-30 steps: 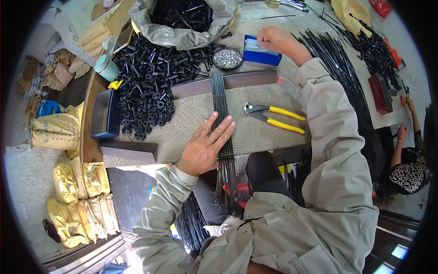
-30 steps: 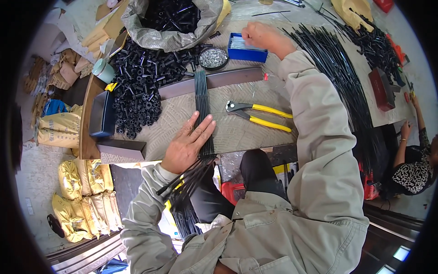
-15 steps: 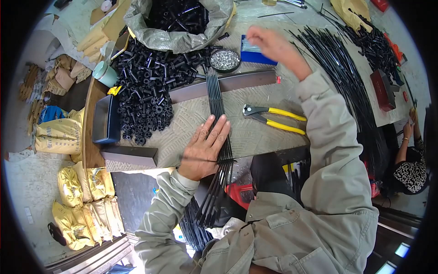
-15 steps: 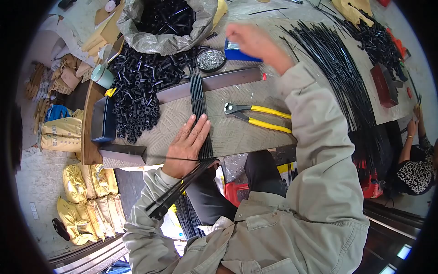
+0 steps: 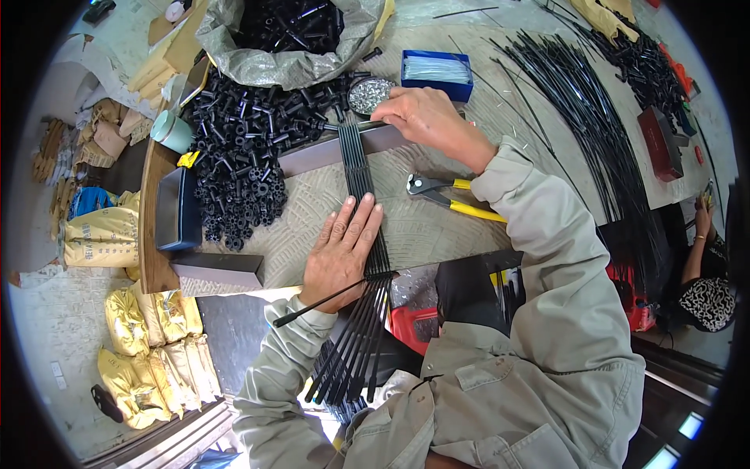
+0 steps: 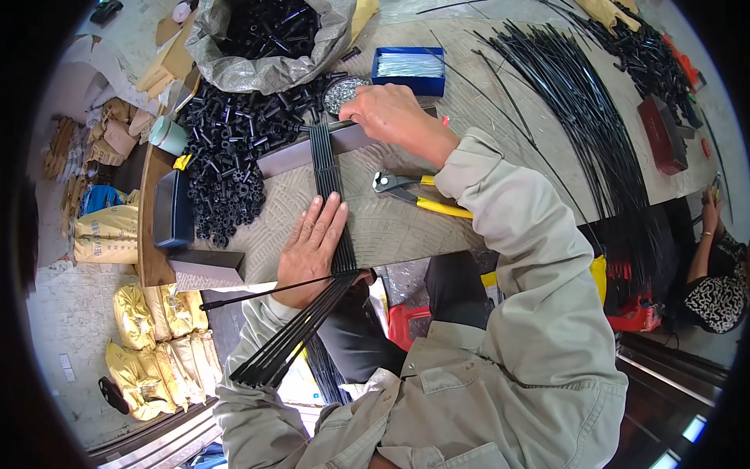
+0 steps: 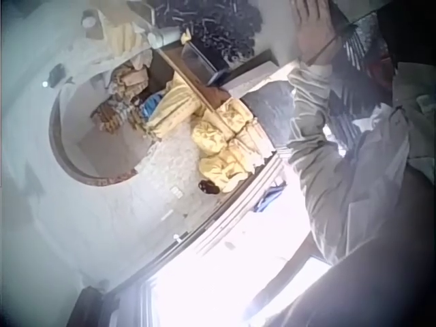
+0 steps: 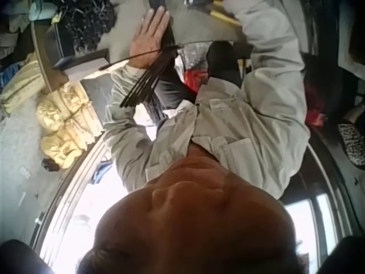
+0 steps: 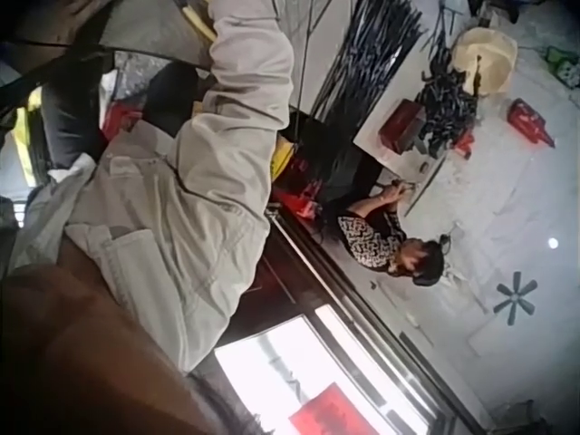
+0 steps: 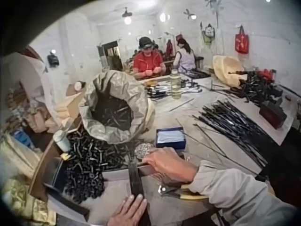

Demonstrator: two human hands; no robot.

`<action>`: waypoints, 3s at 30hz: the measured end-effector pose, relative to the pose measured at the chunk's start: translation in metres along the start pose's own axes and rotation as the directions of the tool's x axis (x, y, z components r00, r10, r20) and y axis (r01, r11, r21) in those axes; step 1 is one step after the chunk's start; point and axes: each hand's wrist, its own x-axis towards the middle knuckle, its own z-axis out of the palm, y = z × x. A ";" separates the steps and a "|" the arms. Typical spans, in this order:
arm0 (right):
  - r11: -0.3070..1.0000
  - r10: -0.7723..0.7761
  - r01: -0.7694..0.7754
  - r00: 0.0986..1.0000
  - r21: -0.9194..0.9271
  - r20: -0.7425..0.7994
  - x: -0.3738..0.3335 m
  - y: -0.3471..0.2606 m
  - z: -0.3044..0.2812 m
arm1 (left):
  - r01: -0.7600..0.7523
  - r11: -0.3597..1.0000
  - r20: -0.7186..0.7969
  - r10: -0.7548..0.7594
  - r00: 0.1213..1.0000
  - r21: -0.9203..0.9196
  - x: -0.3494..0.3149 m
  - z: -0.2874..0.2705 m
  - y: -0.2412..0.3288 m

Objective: Assembling black plastic rods into a central hub and using pliers to secure the components.

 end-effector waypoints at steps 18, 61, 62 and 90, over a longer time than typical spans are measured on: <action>0.998 -0.031 0.029 0.999 -0.059 -0.042 0.001 0.004 0.005 | -0.074 0.990 -0.007 0.074 0.997 -0.121 0.005 -0.004 -0.001; 0.945 0.080 -0.139 0.976 -0.295 -0.205 0.010 0.051 -0.027 | -0.105 0.988 -0.083 0.115 0.990 0.116 0.000 0.003 -0.004; 0.916 0.171 -0.228 0.966 -0.330 -0.194 0.012 0.062 -0.039 | -0.083 0.981 -0.078 0.098 0.992 0.175 0.001 0.002 -0.002; 0.995 -0.075 0.075 0.997 -0.060 0.006 -0.014 0.013 -0.011 | -0.115 0.985 -0.129 0.099 0.987 -0.129 -0.006 0.006 0.011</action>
